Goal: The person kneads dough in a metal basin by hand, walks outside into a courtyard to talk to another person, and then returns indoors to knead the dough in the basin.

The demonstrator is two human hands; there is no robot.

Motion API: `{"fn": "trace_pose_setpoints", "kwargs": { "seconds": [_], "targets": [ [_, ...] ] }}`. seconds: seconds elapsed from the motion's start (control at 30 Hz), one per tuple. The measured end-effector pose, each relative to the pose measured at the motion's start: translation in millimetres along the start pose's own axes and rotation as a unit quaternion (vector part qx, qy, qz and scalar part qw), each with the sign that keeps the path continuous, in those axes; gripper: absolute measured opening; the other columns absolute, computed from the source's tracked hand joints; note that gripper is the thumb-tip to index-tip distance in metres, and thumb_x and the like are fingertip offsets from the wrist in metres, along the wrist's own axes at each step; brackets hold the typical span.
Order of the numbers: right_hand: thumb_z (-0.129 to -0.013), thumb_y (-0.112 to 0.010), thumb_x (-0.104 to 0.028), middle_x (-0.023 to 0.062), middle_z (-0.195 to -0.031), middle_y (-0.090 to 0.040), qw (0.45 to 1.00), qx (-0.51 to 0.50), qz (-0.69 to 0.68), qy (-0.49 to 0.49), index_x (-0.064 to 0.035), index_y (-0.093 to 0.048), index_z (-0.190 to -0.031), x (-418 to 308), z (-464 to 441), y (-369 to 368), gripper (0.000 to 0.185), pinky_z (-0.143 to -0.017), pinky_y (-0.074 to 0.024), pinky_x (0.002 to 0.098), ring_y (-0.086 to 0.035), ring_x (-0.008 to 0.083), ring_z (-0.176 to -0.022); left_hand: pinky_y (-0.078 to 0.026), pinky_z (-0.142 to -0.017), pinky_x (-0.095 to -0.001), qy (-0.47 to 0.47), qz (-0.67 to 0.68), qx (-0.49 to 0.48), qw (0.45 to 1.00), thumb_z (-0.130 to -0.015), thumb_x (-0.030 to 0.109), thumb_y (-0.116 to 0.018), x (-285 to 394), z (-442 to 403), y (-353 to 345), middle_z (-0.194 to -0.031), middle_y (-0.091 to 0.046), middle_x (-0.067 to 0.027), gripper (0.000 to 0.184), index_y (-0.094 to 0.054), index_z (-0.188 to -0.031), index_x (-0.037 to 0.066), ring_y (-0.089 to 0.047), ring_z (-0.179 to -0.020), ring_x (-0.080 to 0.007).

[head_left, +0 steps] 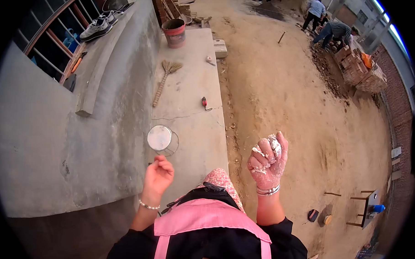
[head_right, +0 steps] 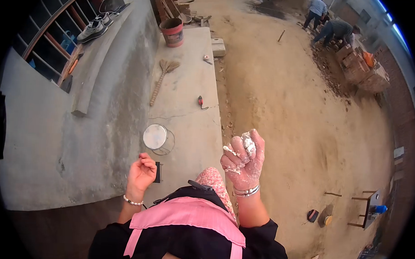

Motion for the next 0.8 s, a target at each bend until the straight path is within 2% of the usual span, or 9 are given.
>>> {"fn": "trace_pose_setpoints", "kwargs": {
  "seconds": [0.1, 0.23, 0.33, 0.4, 0.47, 0.57, 0.67, 0.8],
  "targets": [
    [-0.094, -0.032, -0.034, -0.0005, -0.046, -0.032, 0.999, 0.002, -0.020, 0.037, -0.0119, -0.036, -0.049, -41.9, -95.8, 7.9, 0.051, -0.038, -0.0238, 0.0241, -0.024, 0.0091, -0.038, -0.045, -0.062, -0.0269, 0.052, -0.026, -0.039, 0.998, -0.087, 0.007, -0.044, 12.8, -96.0, -78.5, -0.077, -0.058, -0.0017, 0.011, -0.054, -0.081, 0.007, -0.053, -0.065, -0.0133],
    [-0.094, -0.034, -0.034, -0.0007, -0.045, -0.032, 0.999, -0.011, -0.036, 0.008, -0.0126, -0.036, -0.047, -70.5, -257.7, 33.7, 0.051, -0.038, -0.0242, 0.0244, -0.025, 0.0091, -0.038, -0.046, -0.060, -0.0261, -0.040, -0.014, -0.018, 0.999, -0.086, 0.007, -0.045, 91.7, -204.3, -128.8, -0.076, -0.059, -0.0022, 0.011, -0.055, -0.083, 0.005, -0.055, -0.063, -0.0132],
    [-0.094, -0.034, -0.036, -0.0008, -0.047, -0.033, 0.997, -0.041, -0.059, -0.018, -0.0096, -0.039, -0.054, -77.4, -372.6, 36.3, 0.048, -0.038, -0.0250, 0.0240, -0.026, 0.0093, -0.039, -0.047, -0.060, -0.0252, -0.033, 0.000, 0.036, 0.999, -0.087, 0.007, -0.044, 145.3, -256.3, -166.1, -0.074, -0.060, -0.0017, 0.014, -0.057, -0.084, 0.005, -0.056, -0.063, -0.0128],
    [-0.094, -0.034, -0.036, -0.0008, -0.047, -0.033, 0.996, -0.052, -0.061, -0.035, -0.0102, -0.038, -0.052, -84.0, -443.5, 33.8, 0.049, -0.037, -0.0247, 0.0243, -0.027, 0.0091, -0.038, -0.047, -0.060, -0.0251, -0.054, -0.007, 0.035, 0.998, -0.087, 0.008, -0.043, 177.6, -303.0, -203.4, -0.074, -0.060, -0.0011, 0.015, -0.057, -0.084, 0.005, -0.056, -0.064, -0.0126],
    [-0.093, -0.035, -0.037, -0.0011, -0.047, -0.032, 0.999, -0.028, -0.041, -0.019, -0.0104, -0.038, -0.053, -92.4, -498.5, 40.3, 0.049, -0.036, -0.0243, 0.0242, -0.026, 0.0087, -0.038, -0.047, -0.060, -0.0250, -0.081, -0.013, 0.027, 0.996, -0.088, 0.009, -0.043, 212.5, -338.0, -235.2, -0.075, -0.060, -0.0007, 0.016, -0.057, -0.083, 0.005, -0.056, -0.064, -0.0125],
    [-0.093, -0.035, -0.037, -0.0014, -0.046, -0.032, 0.998, -0.032, -0.047, 0.004, -0.0105, -0.038, -0.051, -120.1, -612.8, 56.2, 0.049, -0.037, -0.0240, 0.0240, -0.025, 0.0086, -0.037, -0.047, -0.059, -0.0250, -0.085, -0.008, 0.054, 0.995, -0.088, 0.010, -0.043, 276.8, -443.3, -274.9, -0.075, -0.061, -0.0005, 0.015, -0.057, -0.084, 0.005, -0.055, -0.063, -0.0120],
    [-0.093, -0.036, -0.035, -0.0014, -0.044, -0.031, 0.996, -0.055, -0.053, 0.035, -0.0125, -0.033, -0.046, -132.5, -722.5, 59.7, 0.052, -0.036, -0.0254, 0.0236, -0.024, 0.0087, -0.036, -0.047, -0.059, -0.0251, -0.044, -0.009, 0.049, 0.998, -0.088, 0.010, -0.043, 314.4, -542.8, -340.9, -0.076, -0.061, -0.0006, 0.015, -0.057, -0.084, 0.006, -0.055, -0.061, -0.0119],
    [-0.094, -0.035, -0.032, -0.0014, -0.044, -0.030, 0.995, -0.007, -0.033, 0.095, -0.0118, -0.036, -0.047, -151.2, -835.8, 50.6, 0.051, -0.035, -0.0239, 0.0230, -0.024, 0.0085, -0.036, -0.047, -0.058, -0.0254, -0.025, -0.041, 0.033, 0.998, -0.088, 0.010, -0.043, 358.6, -666.5, -435.0, -0.074, -0.059, -0.0012, 0.015, -0.056, -0.083, 0.006, -0.055, -0.061, -0.0122]
  ]
}}
Point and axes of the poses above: each hand's wrist, its own z-axis away from the middle knuckle, its own y-axis out of the back of the hand, x = y × z, the point moved 7 cm from there along -z, towards the middle knuckle
